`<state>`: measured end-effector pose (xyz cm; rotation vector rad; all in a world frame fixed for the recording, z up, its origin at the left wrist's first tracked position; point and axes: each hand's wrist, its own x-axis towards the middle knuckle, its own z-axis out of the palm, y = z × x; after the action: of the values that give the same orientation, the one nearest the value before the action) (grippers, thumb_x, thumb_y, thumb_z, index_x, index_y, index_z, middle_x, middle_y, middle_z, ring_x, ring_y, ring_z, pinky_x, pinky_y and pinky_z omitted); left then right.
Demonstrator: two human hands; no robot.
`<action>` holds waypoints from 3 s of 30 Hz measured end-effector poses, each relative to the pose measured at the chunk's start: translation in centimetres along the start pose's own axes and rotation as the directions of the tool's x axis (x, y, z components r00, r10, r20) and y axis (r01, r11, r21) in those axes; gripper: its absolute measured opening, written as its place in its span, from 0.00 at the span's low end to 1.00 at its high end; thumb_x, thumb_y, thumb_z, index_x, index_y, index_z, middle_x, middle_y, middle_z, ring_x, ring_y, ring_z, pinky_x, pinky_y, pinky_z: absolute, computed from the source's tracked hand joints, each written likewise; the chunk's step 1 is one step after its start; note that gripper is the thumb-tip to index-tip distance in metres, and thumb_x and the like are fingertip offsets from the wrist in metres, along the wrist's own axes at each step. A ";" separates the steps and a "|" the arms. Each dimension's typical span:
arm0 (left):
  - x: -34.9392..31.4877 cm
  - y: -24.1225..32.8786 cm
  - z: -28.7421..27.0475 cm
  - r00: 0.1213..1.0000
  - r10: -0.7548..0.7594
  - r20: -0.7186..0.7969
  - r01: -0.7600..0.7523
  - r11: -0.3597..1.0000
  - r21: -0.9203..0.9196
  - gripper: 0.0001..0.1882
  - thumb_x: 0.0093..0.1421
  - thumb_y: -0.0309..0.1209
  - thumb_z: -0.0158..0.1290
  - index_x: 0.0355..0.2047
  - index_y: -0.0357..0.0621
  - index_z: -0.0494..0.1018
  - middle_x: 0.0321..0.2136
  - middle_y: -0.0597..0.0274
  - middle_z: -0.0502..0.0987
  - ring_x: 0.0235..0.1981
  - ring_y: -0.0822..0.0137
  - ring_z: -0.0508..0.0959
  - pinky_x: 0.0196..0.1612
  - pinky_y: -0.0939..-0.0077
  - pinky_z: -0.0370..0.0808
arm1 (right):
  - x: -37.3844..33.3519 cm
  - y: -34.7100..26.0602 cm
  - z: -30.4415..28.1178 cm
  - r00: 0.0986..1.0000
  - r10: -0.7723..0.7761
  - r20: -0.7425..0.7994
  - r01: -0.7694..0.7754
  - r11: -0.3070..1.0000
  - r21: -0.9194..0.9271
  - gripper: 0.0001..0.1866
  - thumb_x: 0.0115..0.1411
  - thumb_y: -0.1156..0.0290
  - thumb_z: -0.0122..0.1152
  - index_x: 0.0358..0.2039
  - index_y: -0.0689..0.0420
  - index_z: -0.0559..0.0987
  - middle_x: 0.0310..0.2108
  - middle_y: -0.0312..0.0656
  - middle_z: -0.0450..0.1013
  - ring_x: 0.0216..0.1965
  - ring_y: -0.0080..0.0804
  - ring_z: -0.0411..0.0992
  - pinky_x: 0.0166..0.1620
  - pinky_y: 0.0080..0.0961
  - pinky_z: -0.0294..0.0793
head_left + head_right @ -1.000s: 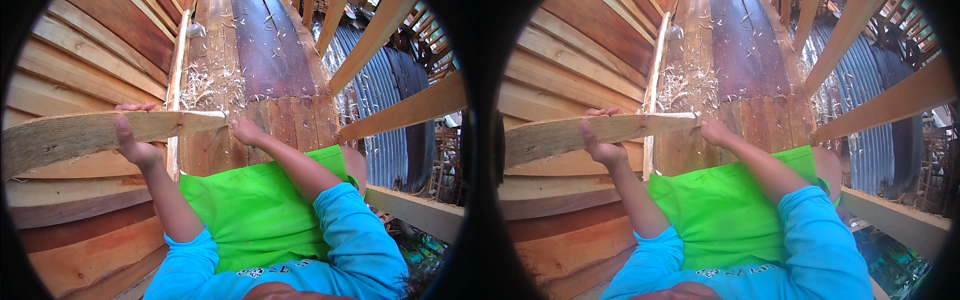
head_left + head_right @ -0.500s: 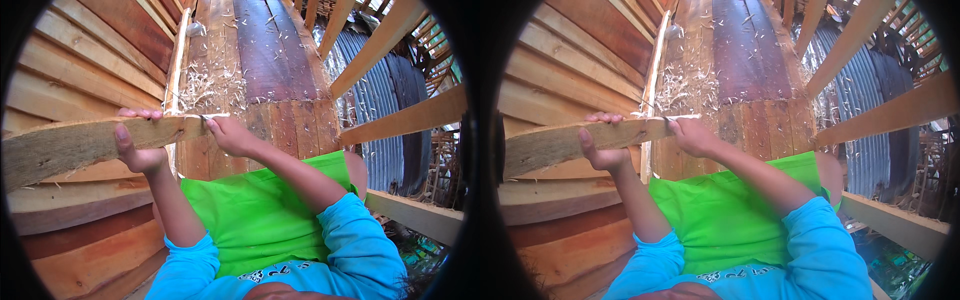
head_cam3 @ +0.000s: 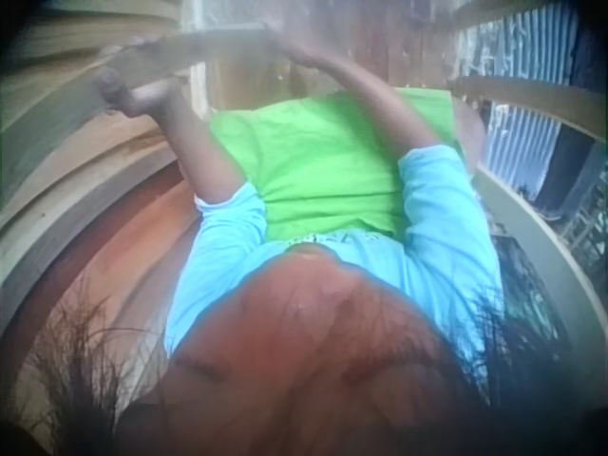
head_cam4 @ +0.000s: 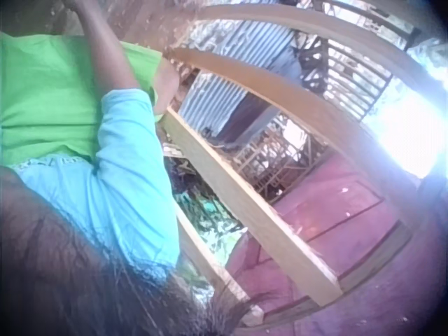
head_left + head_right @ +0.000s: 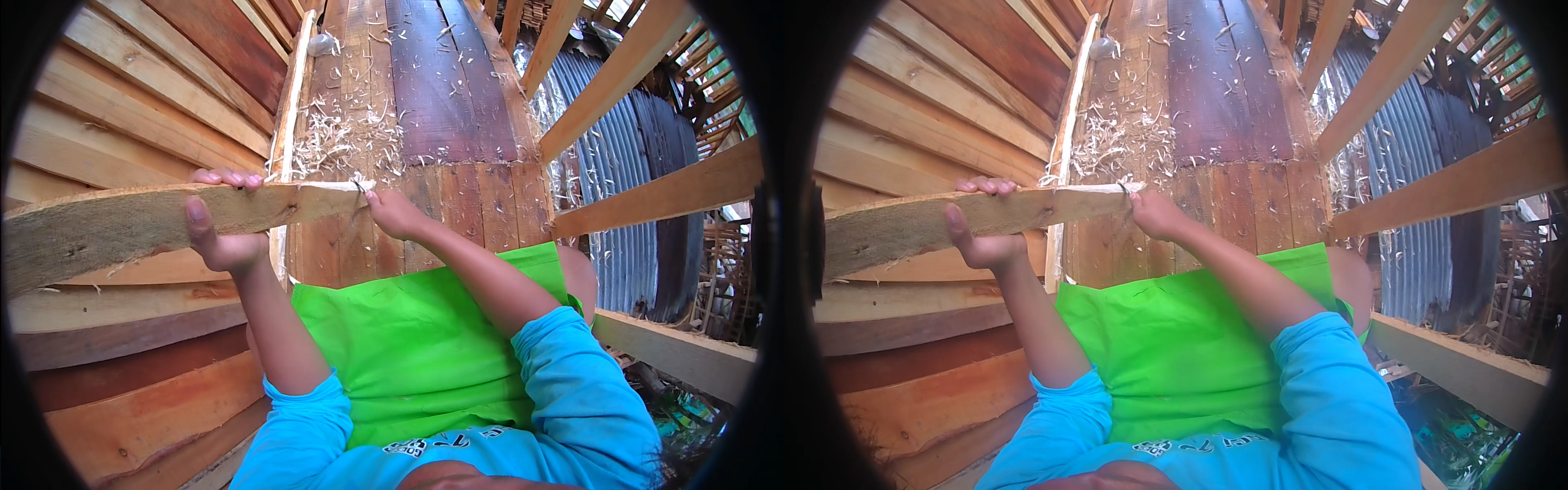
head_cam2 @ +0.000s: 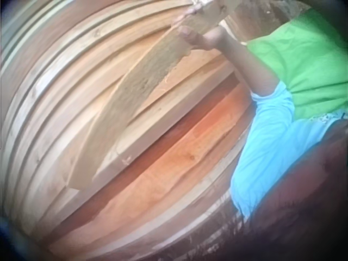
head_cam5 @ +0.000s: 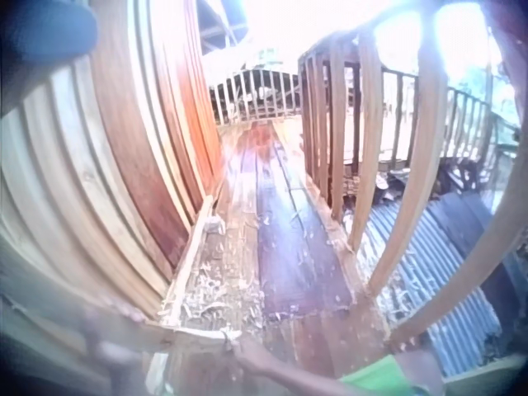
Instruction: The person holds a wooden plank and uses a knife to shave thin layers from its surface, producing wood shavings that fall onto the workbench. The person repeatedly adjusts the plank's position and continues carving along its length.
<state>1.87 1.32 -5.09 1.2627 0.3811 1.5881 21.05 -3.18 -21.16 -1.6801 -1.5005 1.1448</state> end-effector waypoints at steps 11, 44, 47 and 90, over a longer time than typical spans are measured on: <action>0.1 0.1 0.1 1.000 0.003 -0.018 -0.003 1.000 0.004 0.22 0.59 0.52 0.46 0.36 0.44 0.67 0.27 0.56 0.70 0.31 0.61 0.71 0.42 0.60 0.68 | 0.0 -0.1 -0.3 1.000 -0.015 -0.021 0.015 1.000 -0.020 0.26 0.69 0.58 0.35 0.26 0.68 0.70 0.22 0.60 0.68 0.27 0.57 0.68 0.35 0.47 0.65; -0.4 0.5 -1.2 1.000 0.012 -0.025 -0.011 1.000 0.017 0.23 0.59 0.51 0.46 0.37 0.42 0.66 0.28 0.55 0.70 0.31 0.60 0.72 0.42 0.59 0.69 | -2.9 -7.7 0.1 0.995 -0.098 -0.032 0.097 0.995 -0.016 0.26 0.69 0.60 0.32 0.33 0.70 0.75 0.28 0.62 0.73 0.34 0.58 0.73 0.43 0.49 0.70; -0.6 0.3 -0.5 0.999 0.007 -0.032 -0.008 1.000 -0.013 0.23 0.58 0.50 0.48 0.37 0.39 0.66 0.28 0.52 0.71 0.30 0.59 0.73 0.40 0.61 0.71 | -1.0 -4.2 1.0 0.996 -0.090 -0.015 0.091 0.994 0.065 0.26 0.68 0.60 0.33 0.36 0.70 0.75 0.29 0.63 0.73 0.36 0.60 0.73 0.46 0.48 0.70; -0.4 0.1 1.8 0.980 0.050 -0.195 -0.034 0.996 0.082 0.21 0.56 0.48 0.50 0.35 0.40 0.68 0.28 0.53 0.70 0.31 0.58 0.71 0.41 0.62 0.70 | -0.4 -3.4 1.2 0.995 -0.061 -0.077 0.064 0.998 0.027 0.24 0.69 0.59 0.33 0.30 0.64 0.74 0.22 0.56 0.71 0.27 0.56 0.70 0.36 0.49 0.68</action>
<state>3.28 0.30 -4.50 1.1816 0.5491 1.7553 18.43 -3.13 -18.67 -1.6276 -1.4717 1.0528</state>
